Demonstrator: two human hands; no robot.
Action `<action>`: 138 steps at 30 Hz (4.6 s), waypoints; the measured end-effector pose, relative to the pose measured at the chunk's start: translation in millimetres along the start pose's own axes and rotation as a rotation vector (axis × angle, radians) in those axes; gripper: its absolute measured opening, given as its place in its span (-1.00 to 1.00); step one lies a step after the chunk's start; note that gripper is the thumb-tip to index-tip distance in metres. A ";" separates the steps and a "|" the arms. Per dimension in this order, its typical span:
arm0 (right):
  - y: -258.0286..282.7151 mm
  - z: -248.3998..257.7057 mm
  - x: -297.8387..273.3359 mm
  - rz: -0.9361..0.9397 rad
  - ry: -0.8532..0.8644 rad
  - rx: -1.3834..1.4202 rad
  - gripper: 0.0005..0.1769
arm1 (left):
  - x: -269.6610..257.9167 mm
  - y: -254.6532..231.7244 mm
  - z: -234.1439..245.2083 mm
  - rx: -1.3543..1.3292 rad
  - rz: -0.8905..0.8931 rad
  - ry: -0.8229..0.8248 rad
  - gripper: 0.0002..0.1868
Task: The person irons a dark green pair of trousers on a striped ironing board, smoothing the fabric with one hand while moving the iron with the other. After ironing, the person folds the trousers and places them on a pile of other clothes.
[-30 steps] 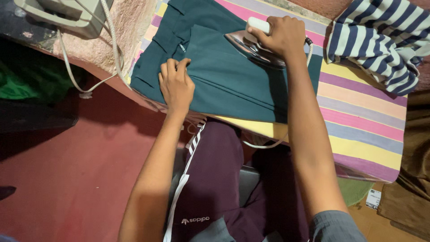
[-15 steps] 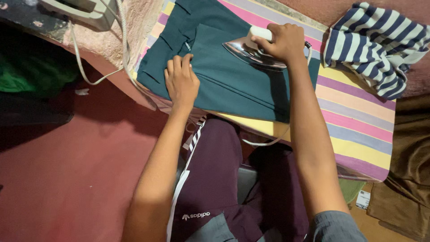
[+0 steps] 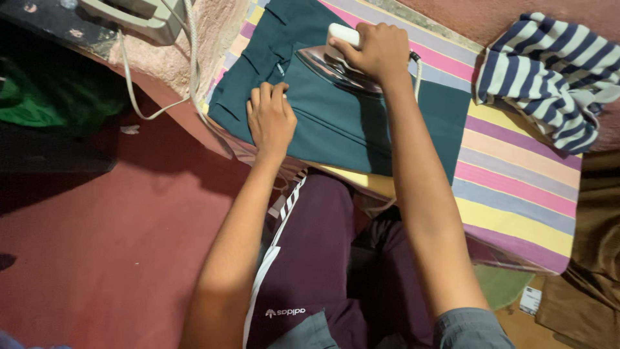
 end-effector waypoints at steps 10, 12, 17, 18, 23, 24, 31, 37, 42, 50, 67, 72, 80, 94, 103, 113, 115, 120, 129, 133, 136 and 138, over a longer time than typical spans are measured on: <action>17.9 -19.6 31.1 0.026 -0.080 0.055 -0.13 | 0.5 -1.1 -5.2 0.021 0.002 0.019 -0.79; 24.0 -12.5 30.5 0.063 -0.161 0.058 -0.20 | 0.7 -0.7 -4.8 0.008 0.001 0.027 -0.78; 17.7 -8.3 28.3 -0.035 -0.244 0.021 -0.18 | -1.2 -4.7 -2.6 -0.020 0.019 0.034 -0.82; 16.5 -10.7 30.7 -0.071 -0.229 -0.004 -0.16 | 1.6 -3.9 -0.8 -0.030 0.024 0.029 -0.83; 9.6 -19.7 28.2 -0.161 -0.165 -0.007 -0.09 | 0.5 -2.4 -3.2 0.013 0.042 0.069 -0.76; 8.5 -17.4 27.6 -0.154 -0.173 -0.015 -0.09 | 2.0 -2.7 -4.9 0.019 0.049 0.076 -0.73; 7.8 -17.6 22.2 -0.060 -0.133 0.041 -0.12 | 2.9 -3.2 -4.9 0.025 0.020 0.073 -0.70; -1.5 -17.5 13.4 -0.017 -0.009 -0.017 -0.12 | -0.3 0.2 -3.3 0.011 0.038 0.048 -0.72; -19.6 0.1 -3.5 -0.061 0.073 -0.031 -0.14 | 2.3 -0.5 -1.5 0.009 0.042 0.040 -0.74; -54.9 22.7 -34.8 -0.125 0.118 -0.038 -0.14 | -0.3 -0.5 -7.0 0.033 0.014 0.061 -0.70; -109.5 82.8 -105.6 -0.202 0.174 -0.244 -0.16 | -1.4 -2.9 -2.2 0.050 -0.016 0.033 -0.66; -124.9 95.1 -121.0 -0.283 0.189 -0.223 -0.14 | -2.8 -1.0 -6.4 0.045 -0.012 0.034 -0.69; -163.2 121.4 -161.8 -0.443 0.241 -0.252 -0.14 | -4.9 -0.3 -4.4 0.019 -0.011 0.007 -0.71; -171.6 182.7 -232.3 -0.542 0.146 -0.301 -0.24 | -0.7 0.4 -4.9 -0.013 0.015 -0.007 -0.77; -122.1 179.4 -233.7 -0.384 0.228 -0.155 -0.22 | -0.8 2.0 -5.5 -0.049 0.021 -0.007 -0.79; -59.0 167.5 -243.3 -0.328 0.305 -0.083 -0.21 | -5.3 4.2 -10.0 -0.047 0.021 0.003 -0.83; -50.2 170.9 -236.2 -0.301 0.259 -0.035 -0.21 | -3.0 5.3 -7.6 -0.037 0.019 -0.009 -0.82; -37.3 169.1 -232.4 -0.318 0.287 -0.085 -0.20 | -4.7 4.0 -7.4 -0.028 0.010 -0.010 -0.75; 17.1 148.7 -218.9 -0.352 0.285 -0.119 -0.23 | -6.4 3.9 -10.7 -0.020 -0.015 -0.035 -0.73; 38.7 137.7 -198.1 -0.376 0.273 -0.109 -0.19 | -5.0 9.1 -10.0 -0.033 0.017 -0.043 -0.74; 51.0 128.1 -182.9 -0.389 0.297 -0.114 -0.15 | -5.5 7.6 -9.3 -0.051 0.017 -0.060 -0.75; 60.5 122.3 -171.4 -0.387 0.284 -0.121 -0.15 | -4.5 6.3 -7.1 -0.039 0.011 -0.083 -0.75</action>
Point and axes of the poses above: each hand's wrist, its own x-axis towards the middle knuckle, its own z-axis out of the back of the hand, y = z × x, the point moved 10 cm from there along x, towards the middle knuckle, and after that the axes turned 15 degrees about x, right-handed, at the moved point
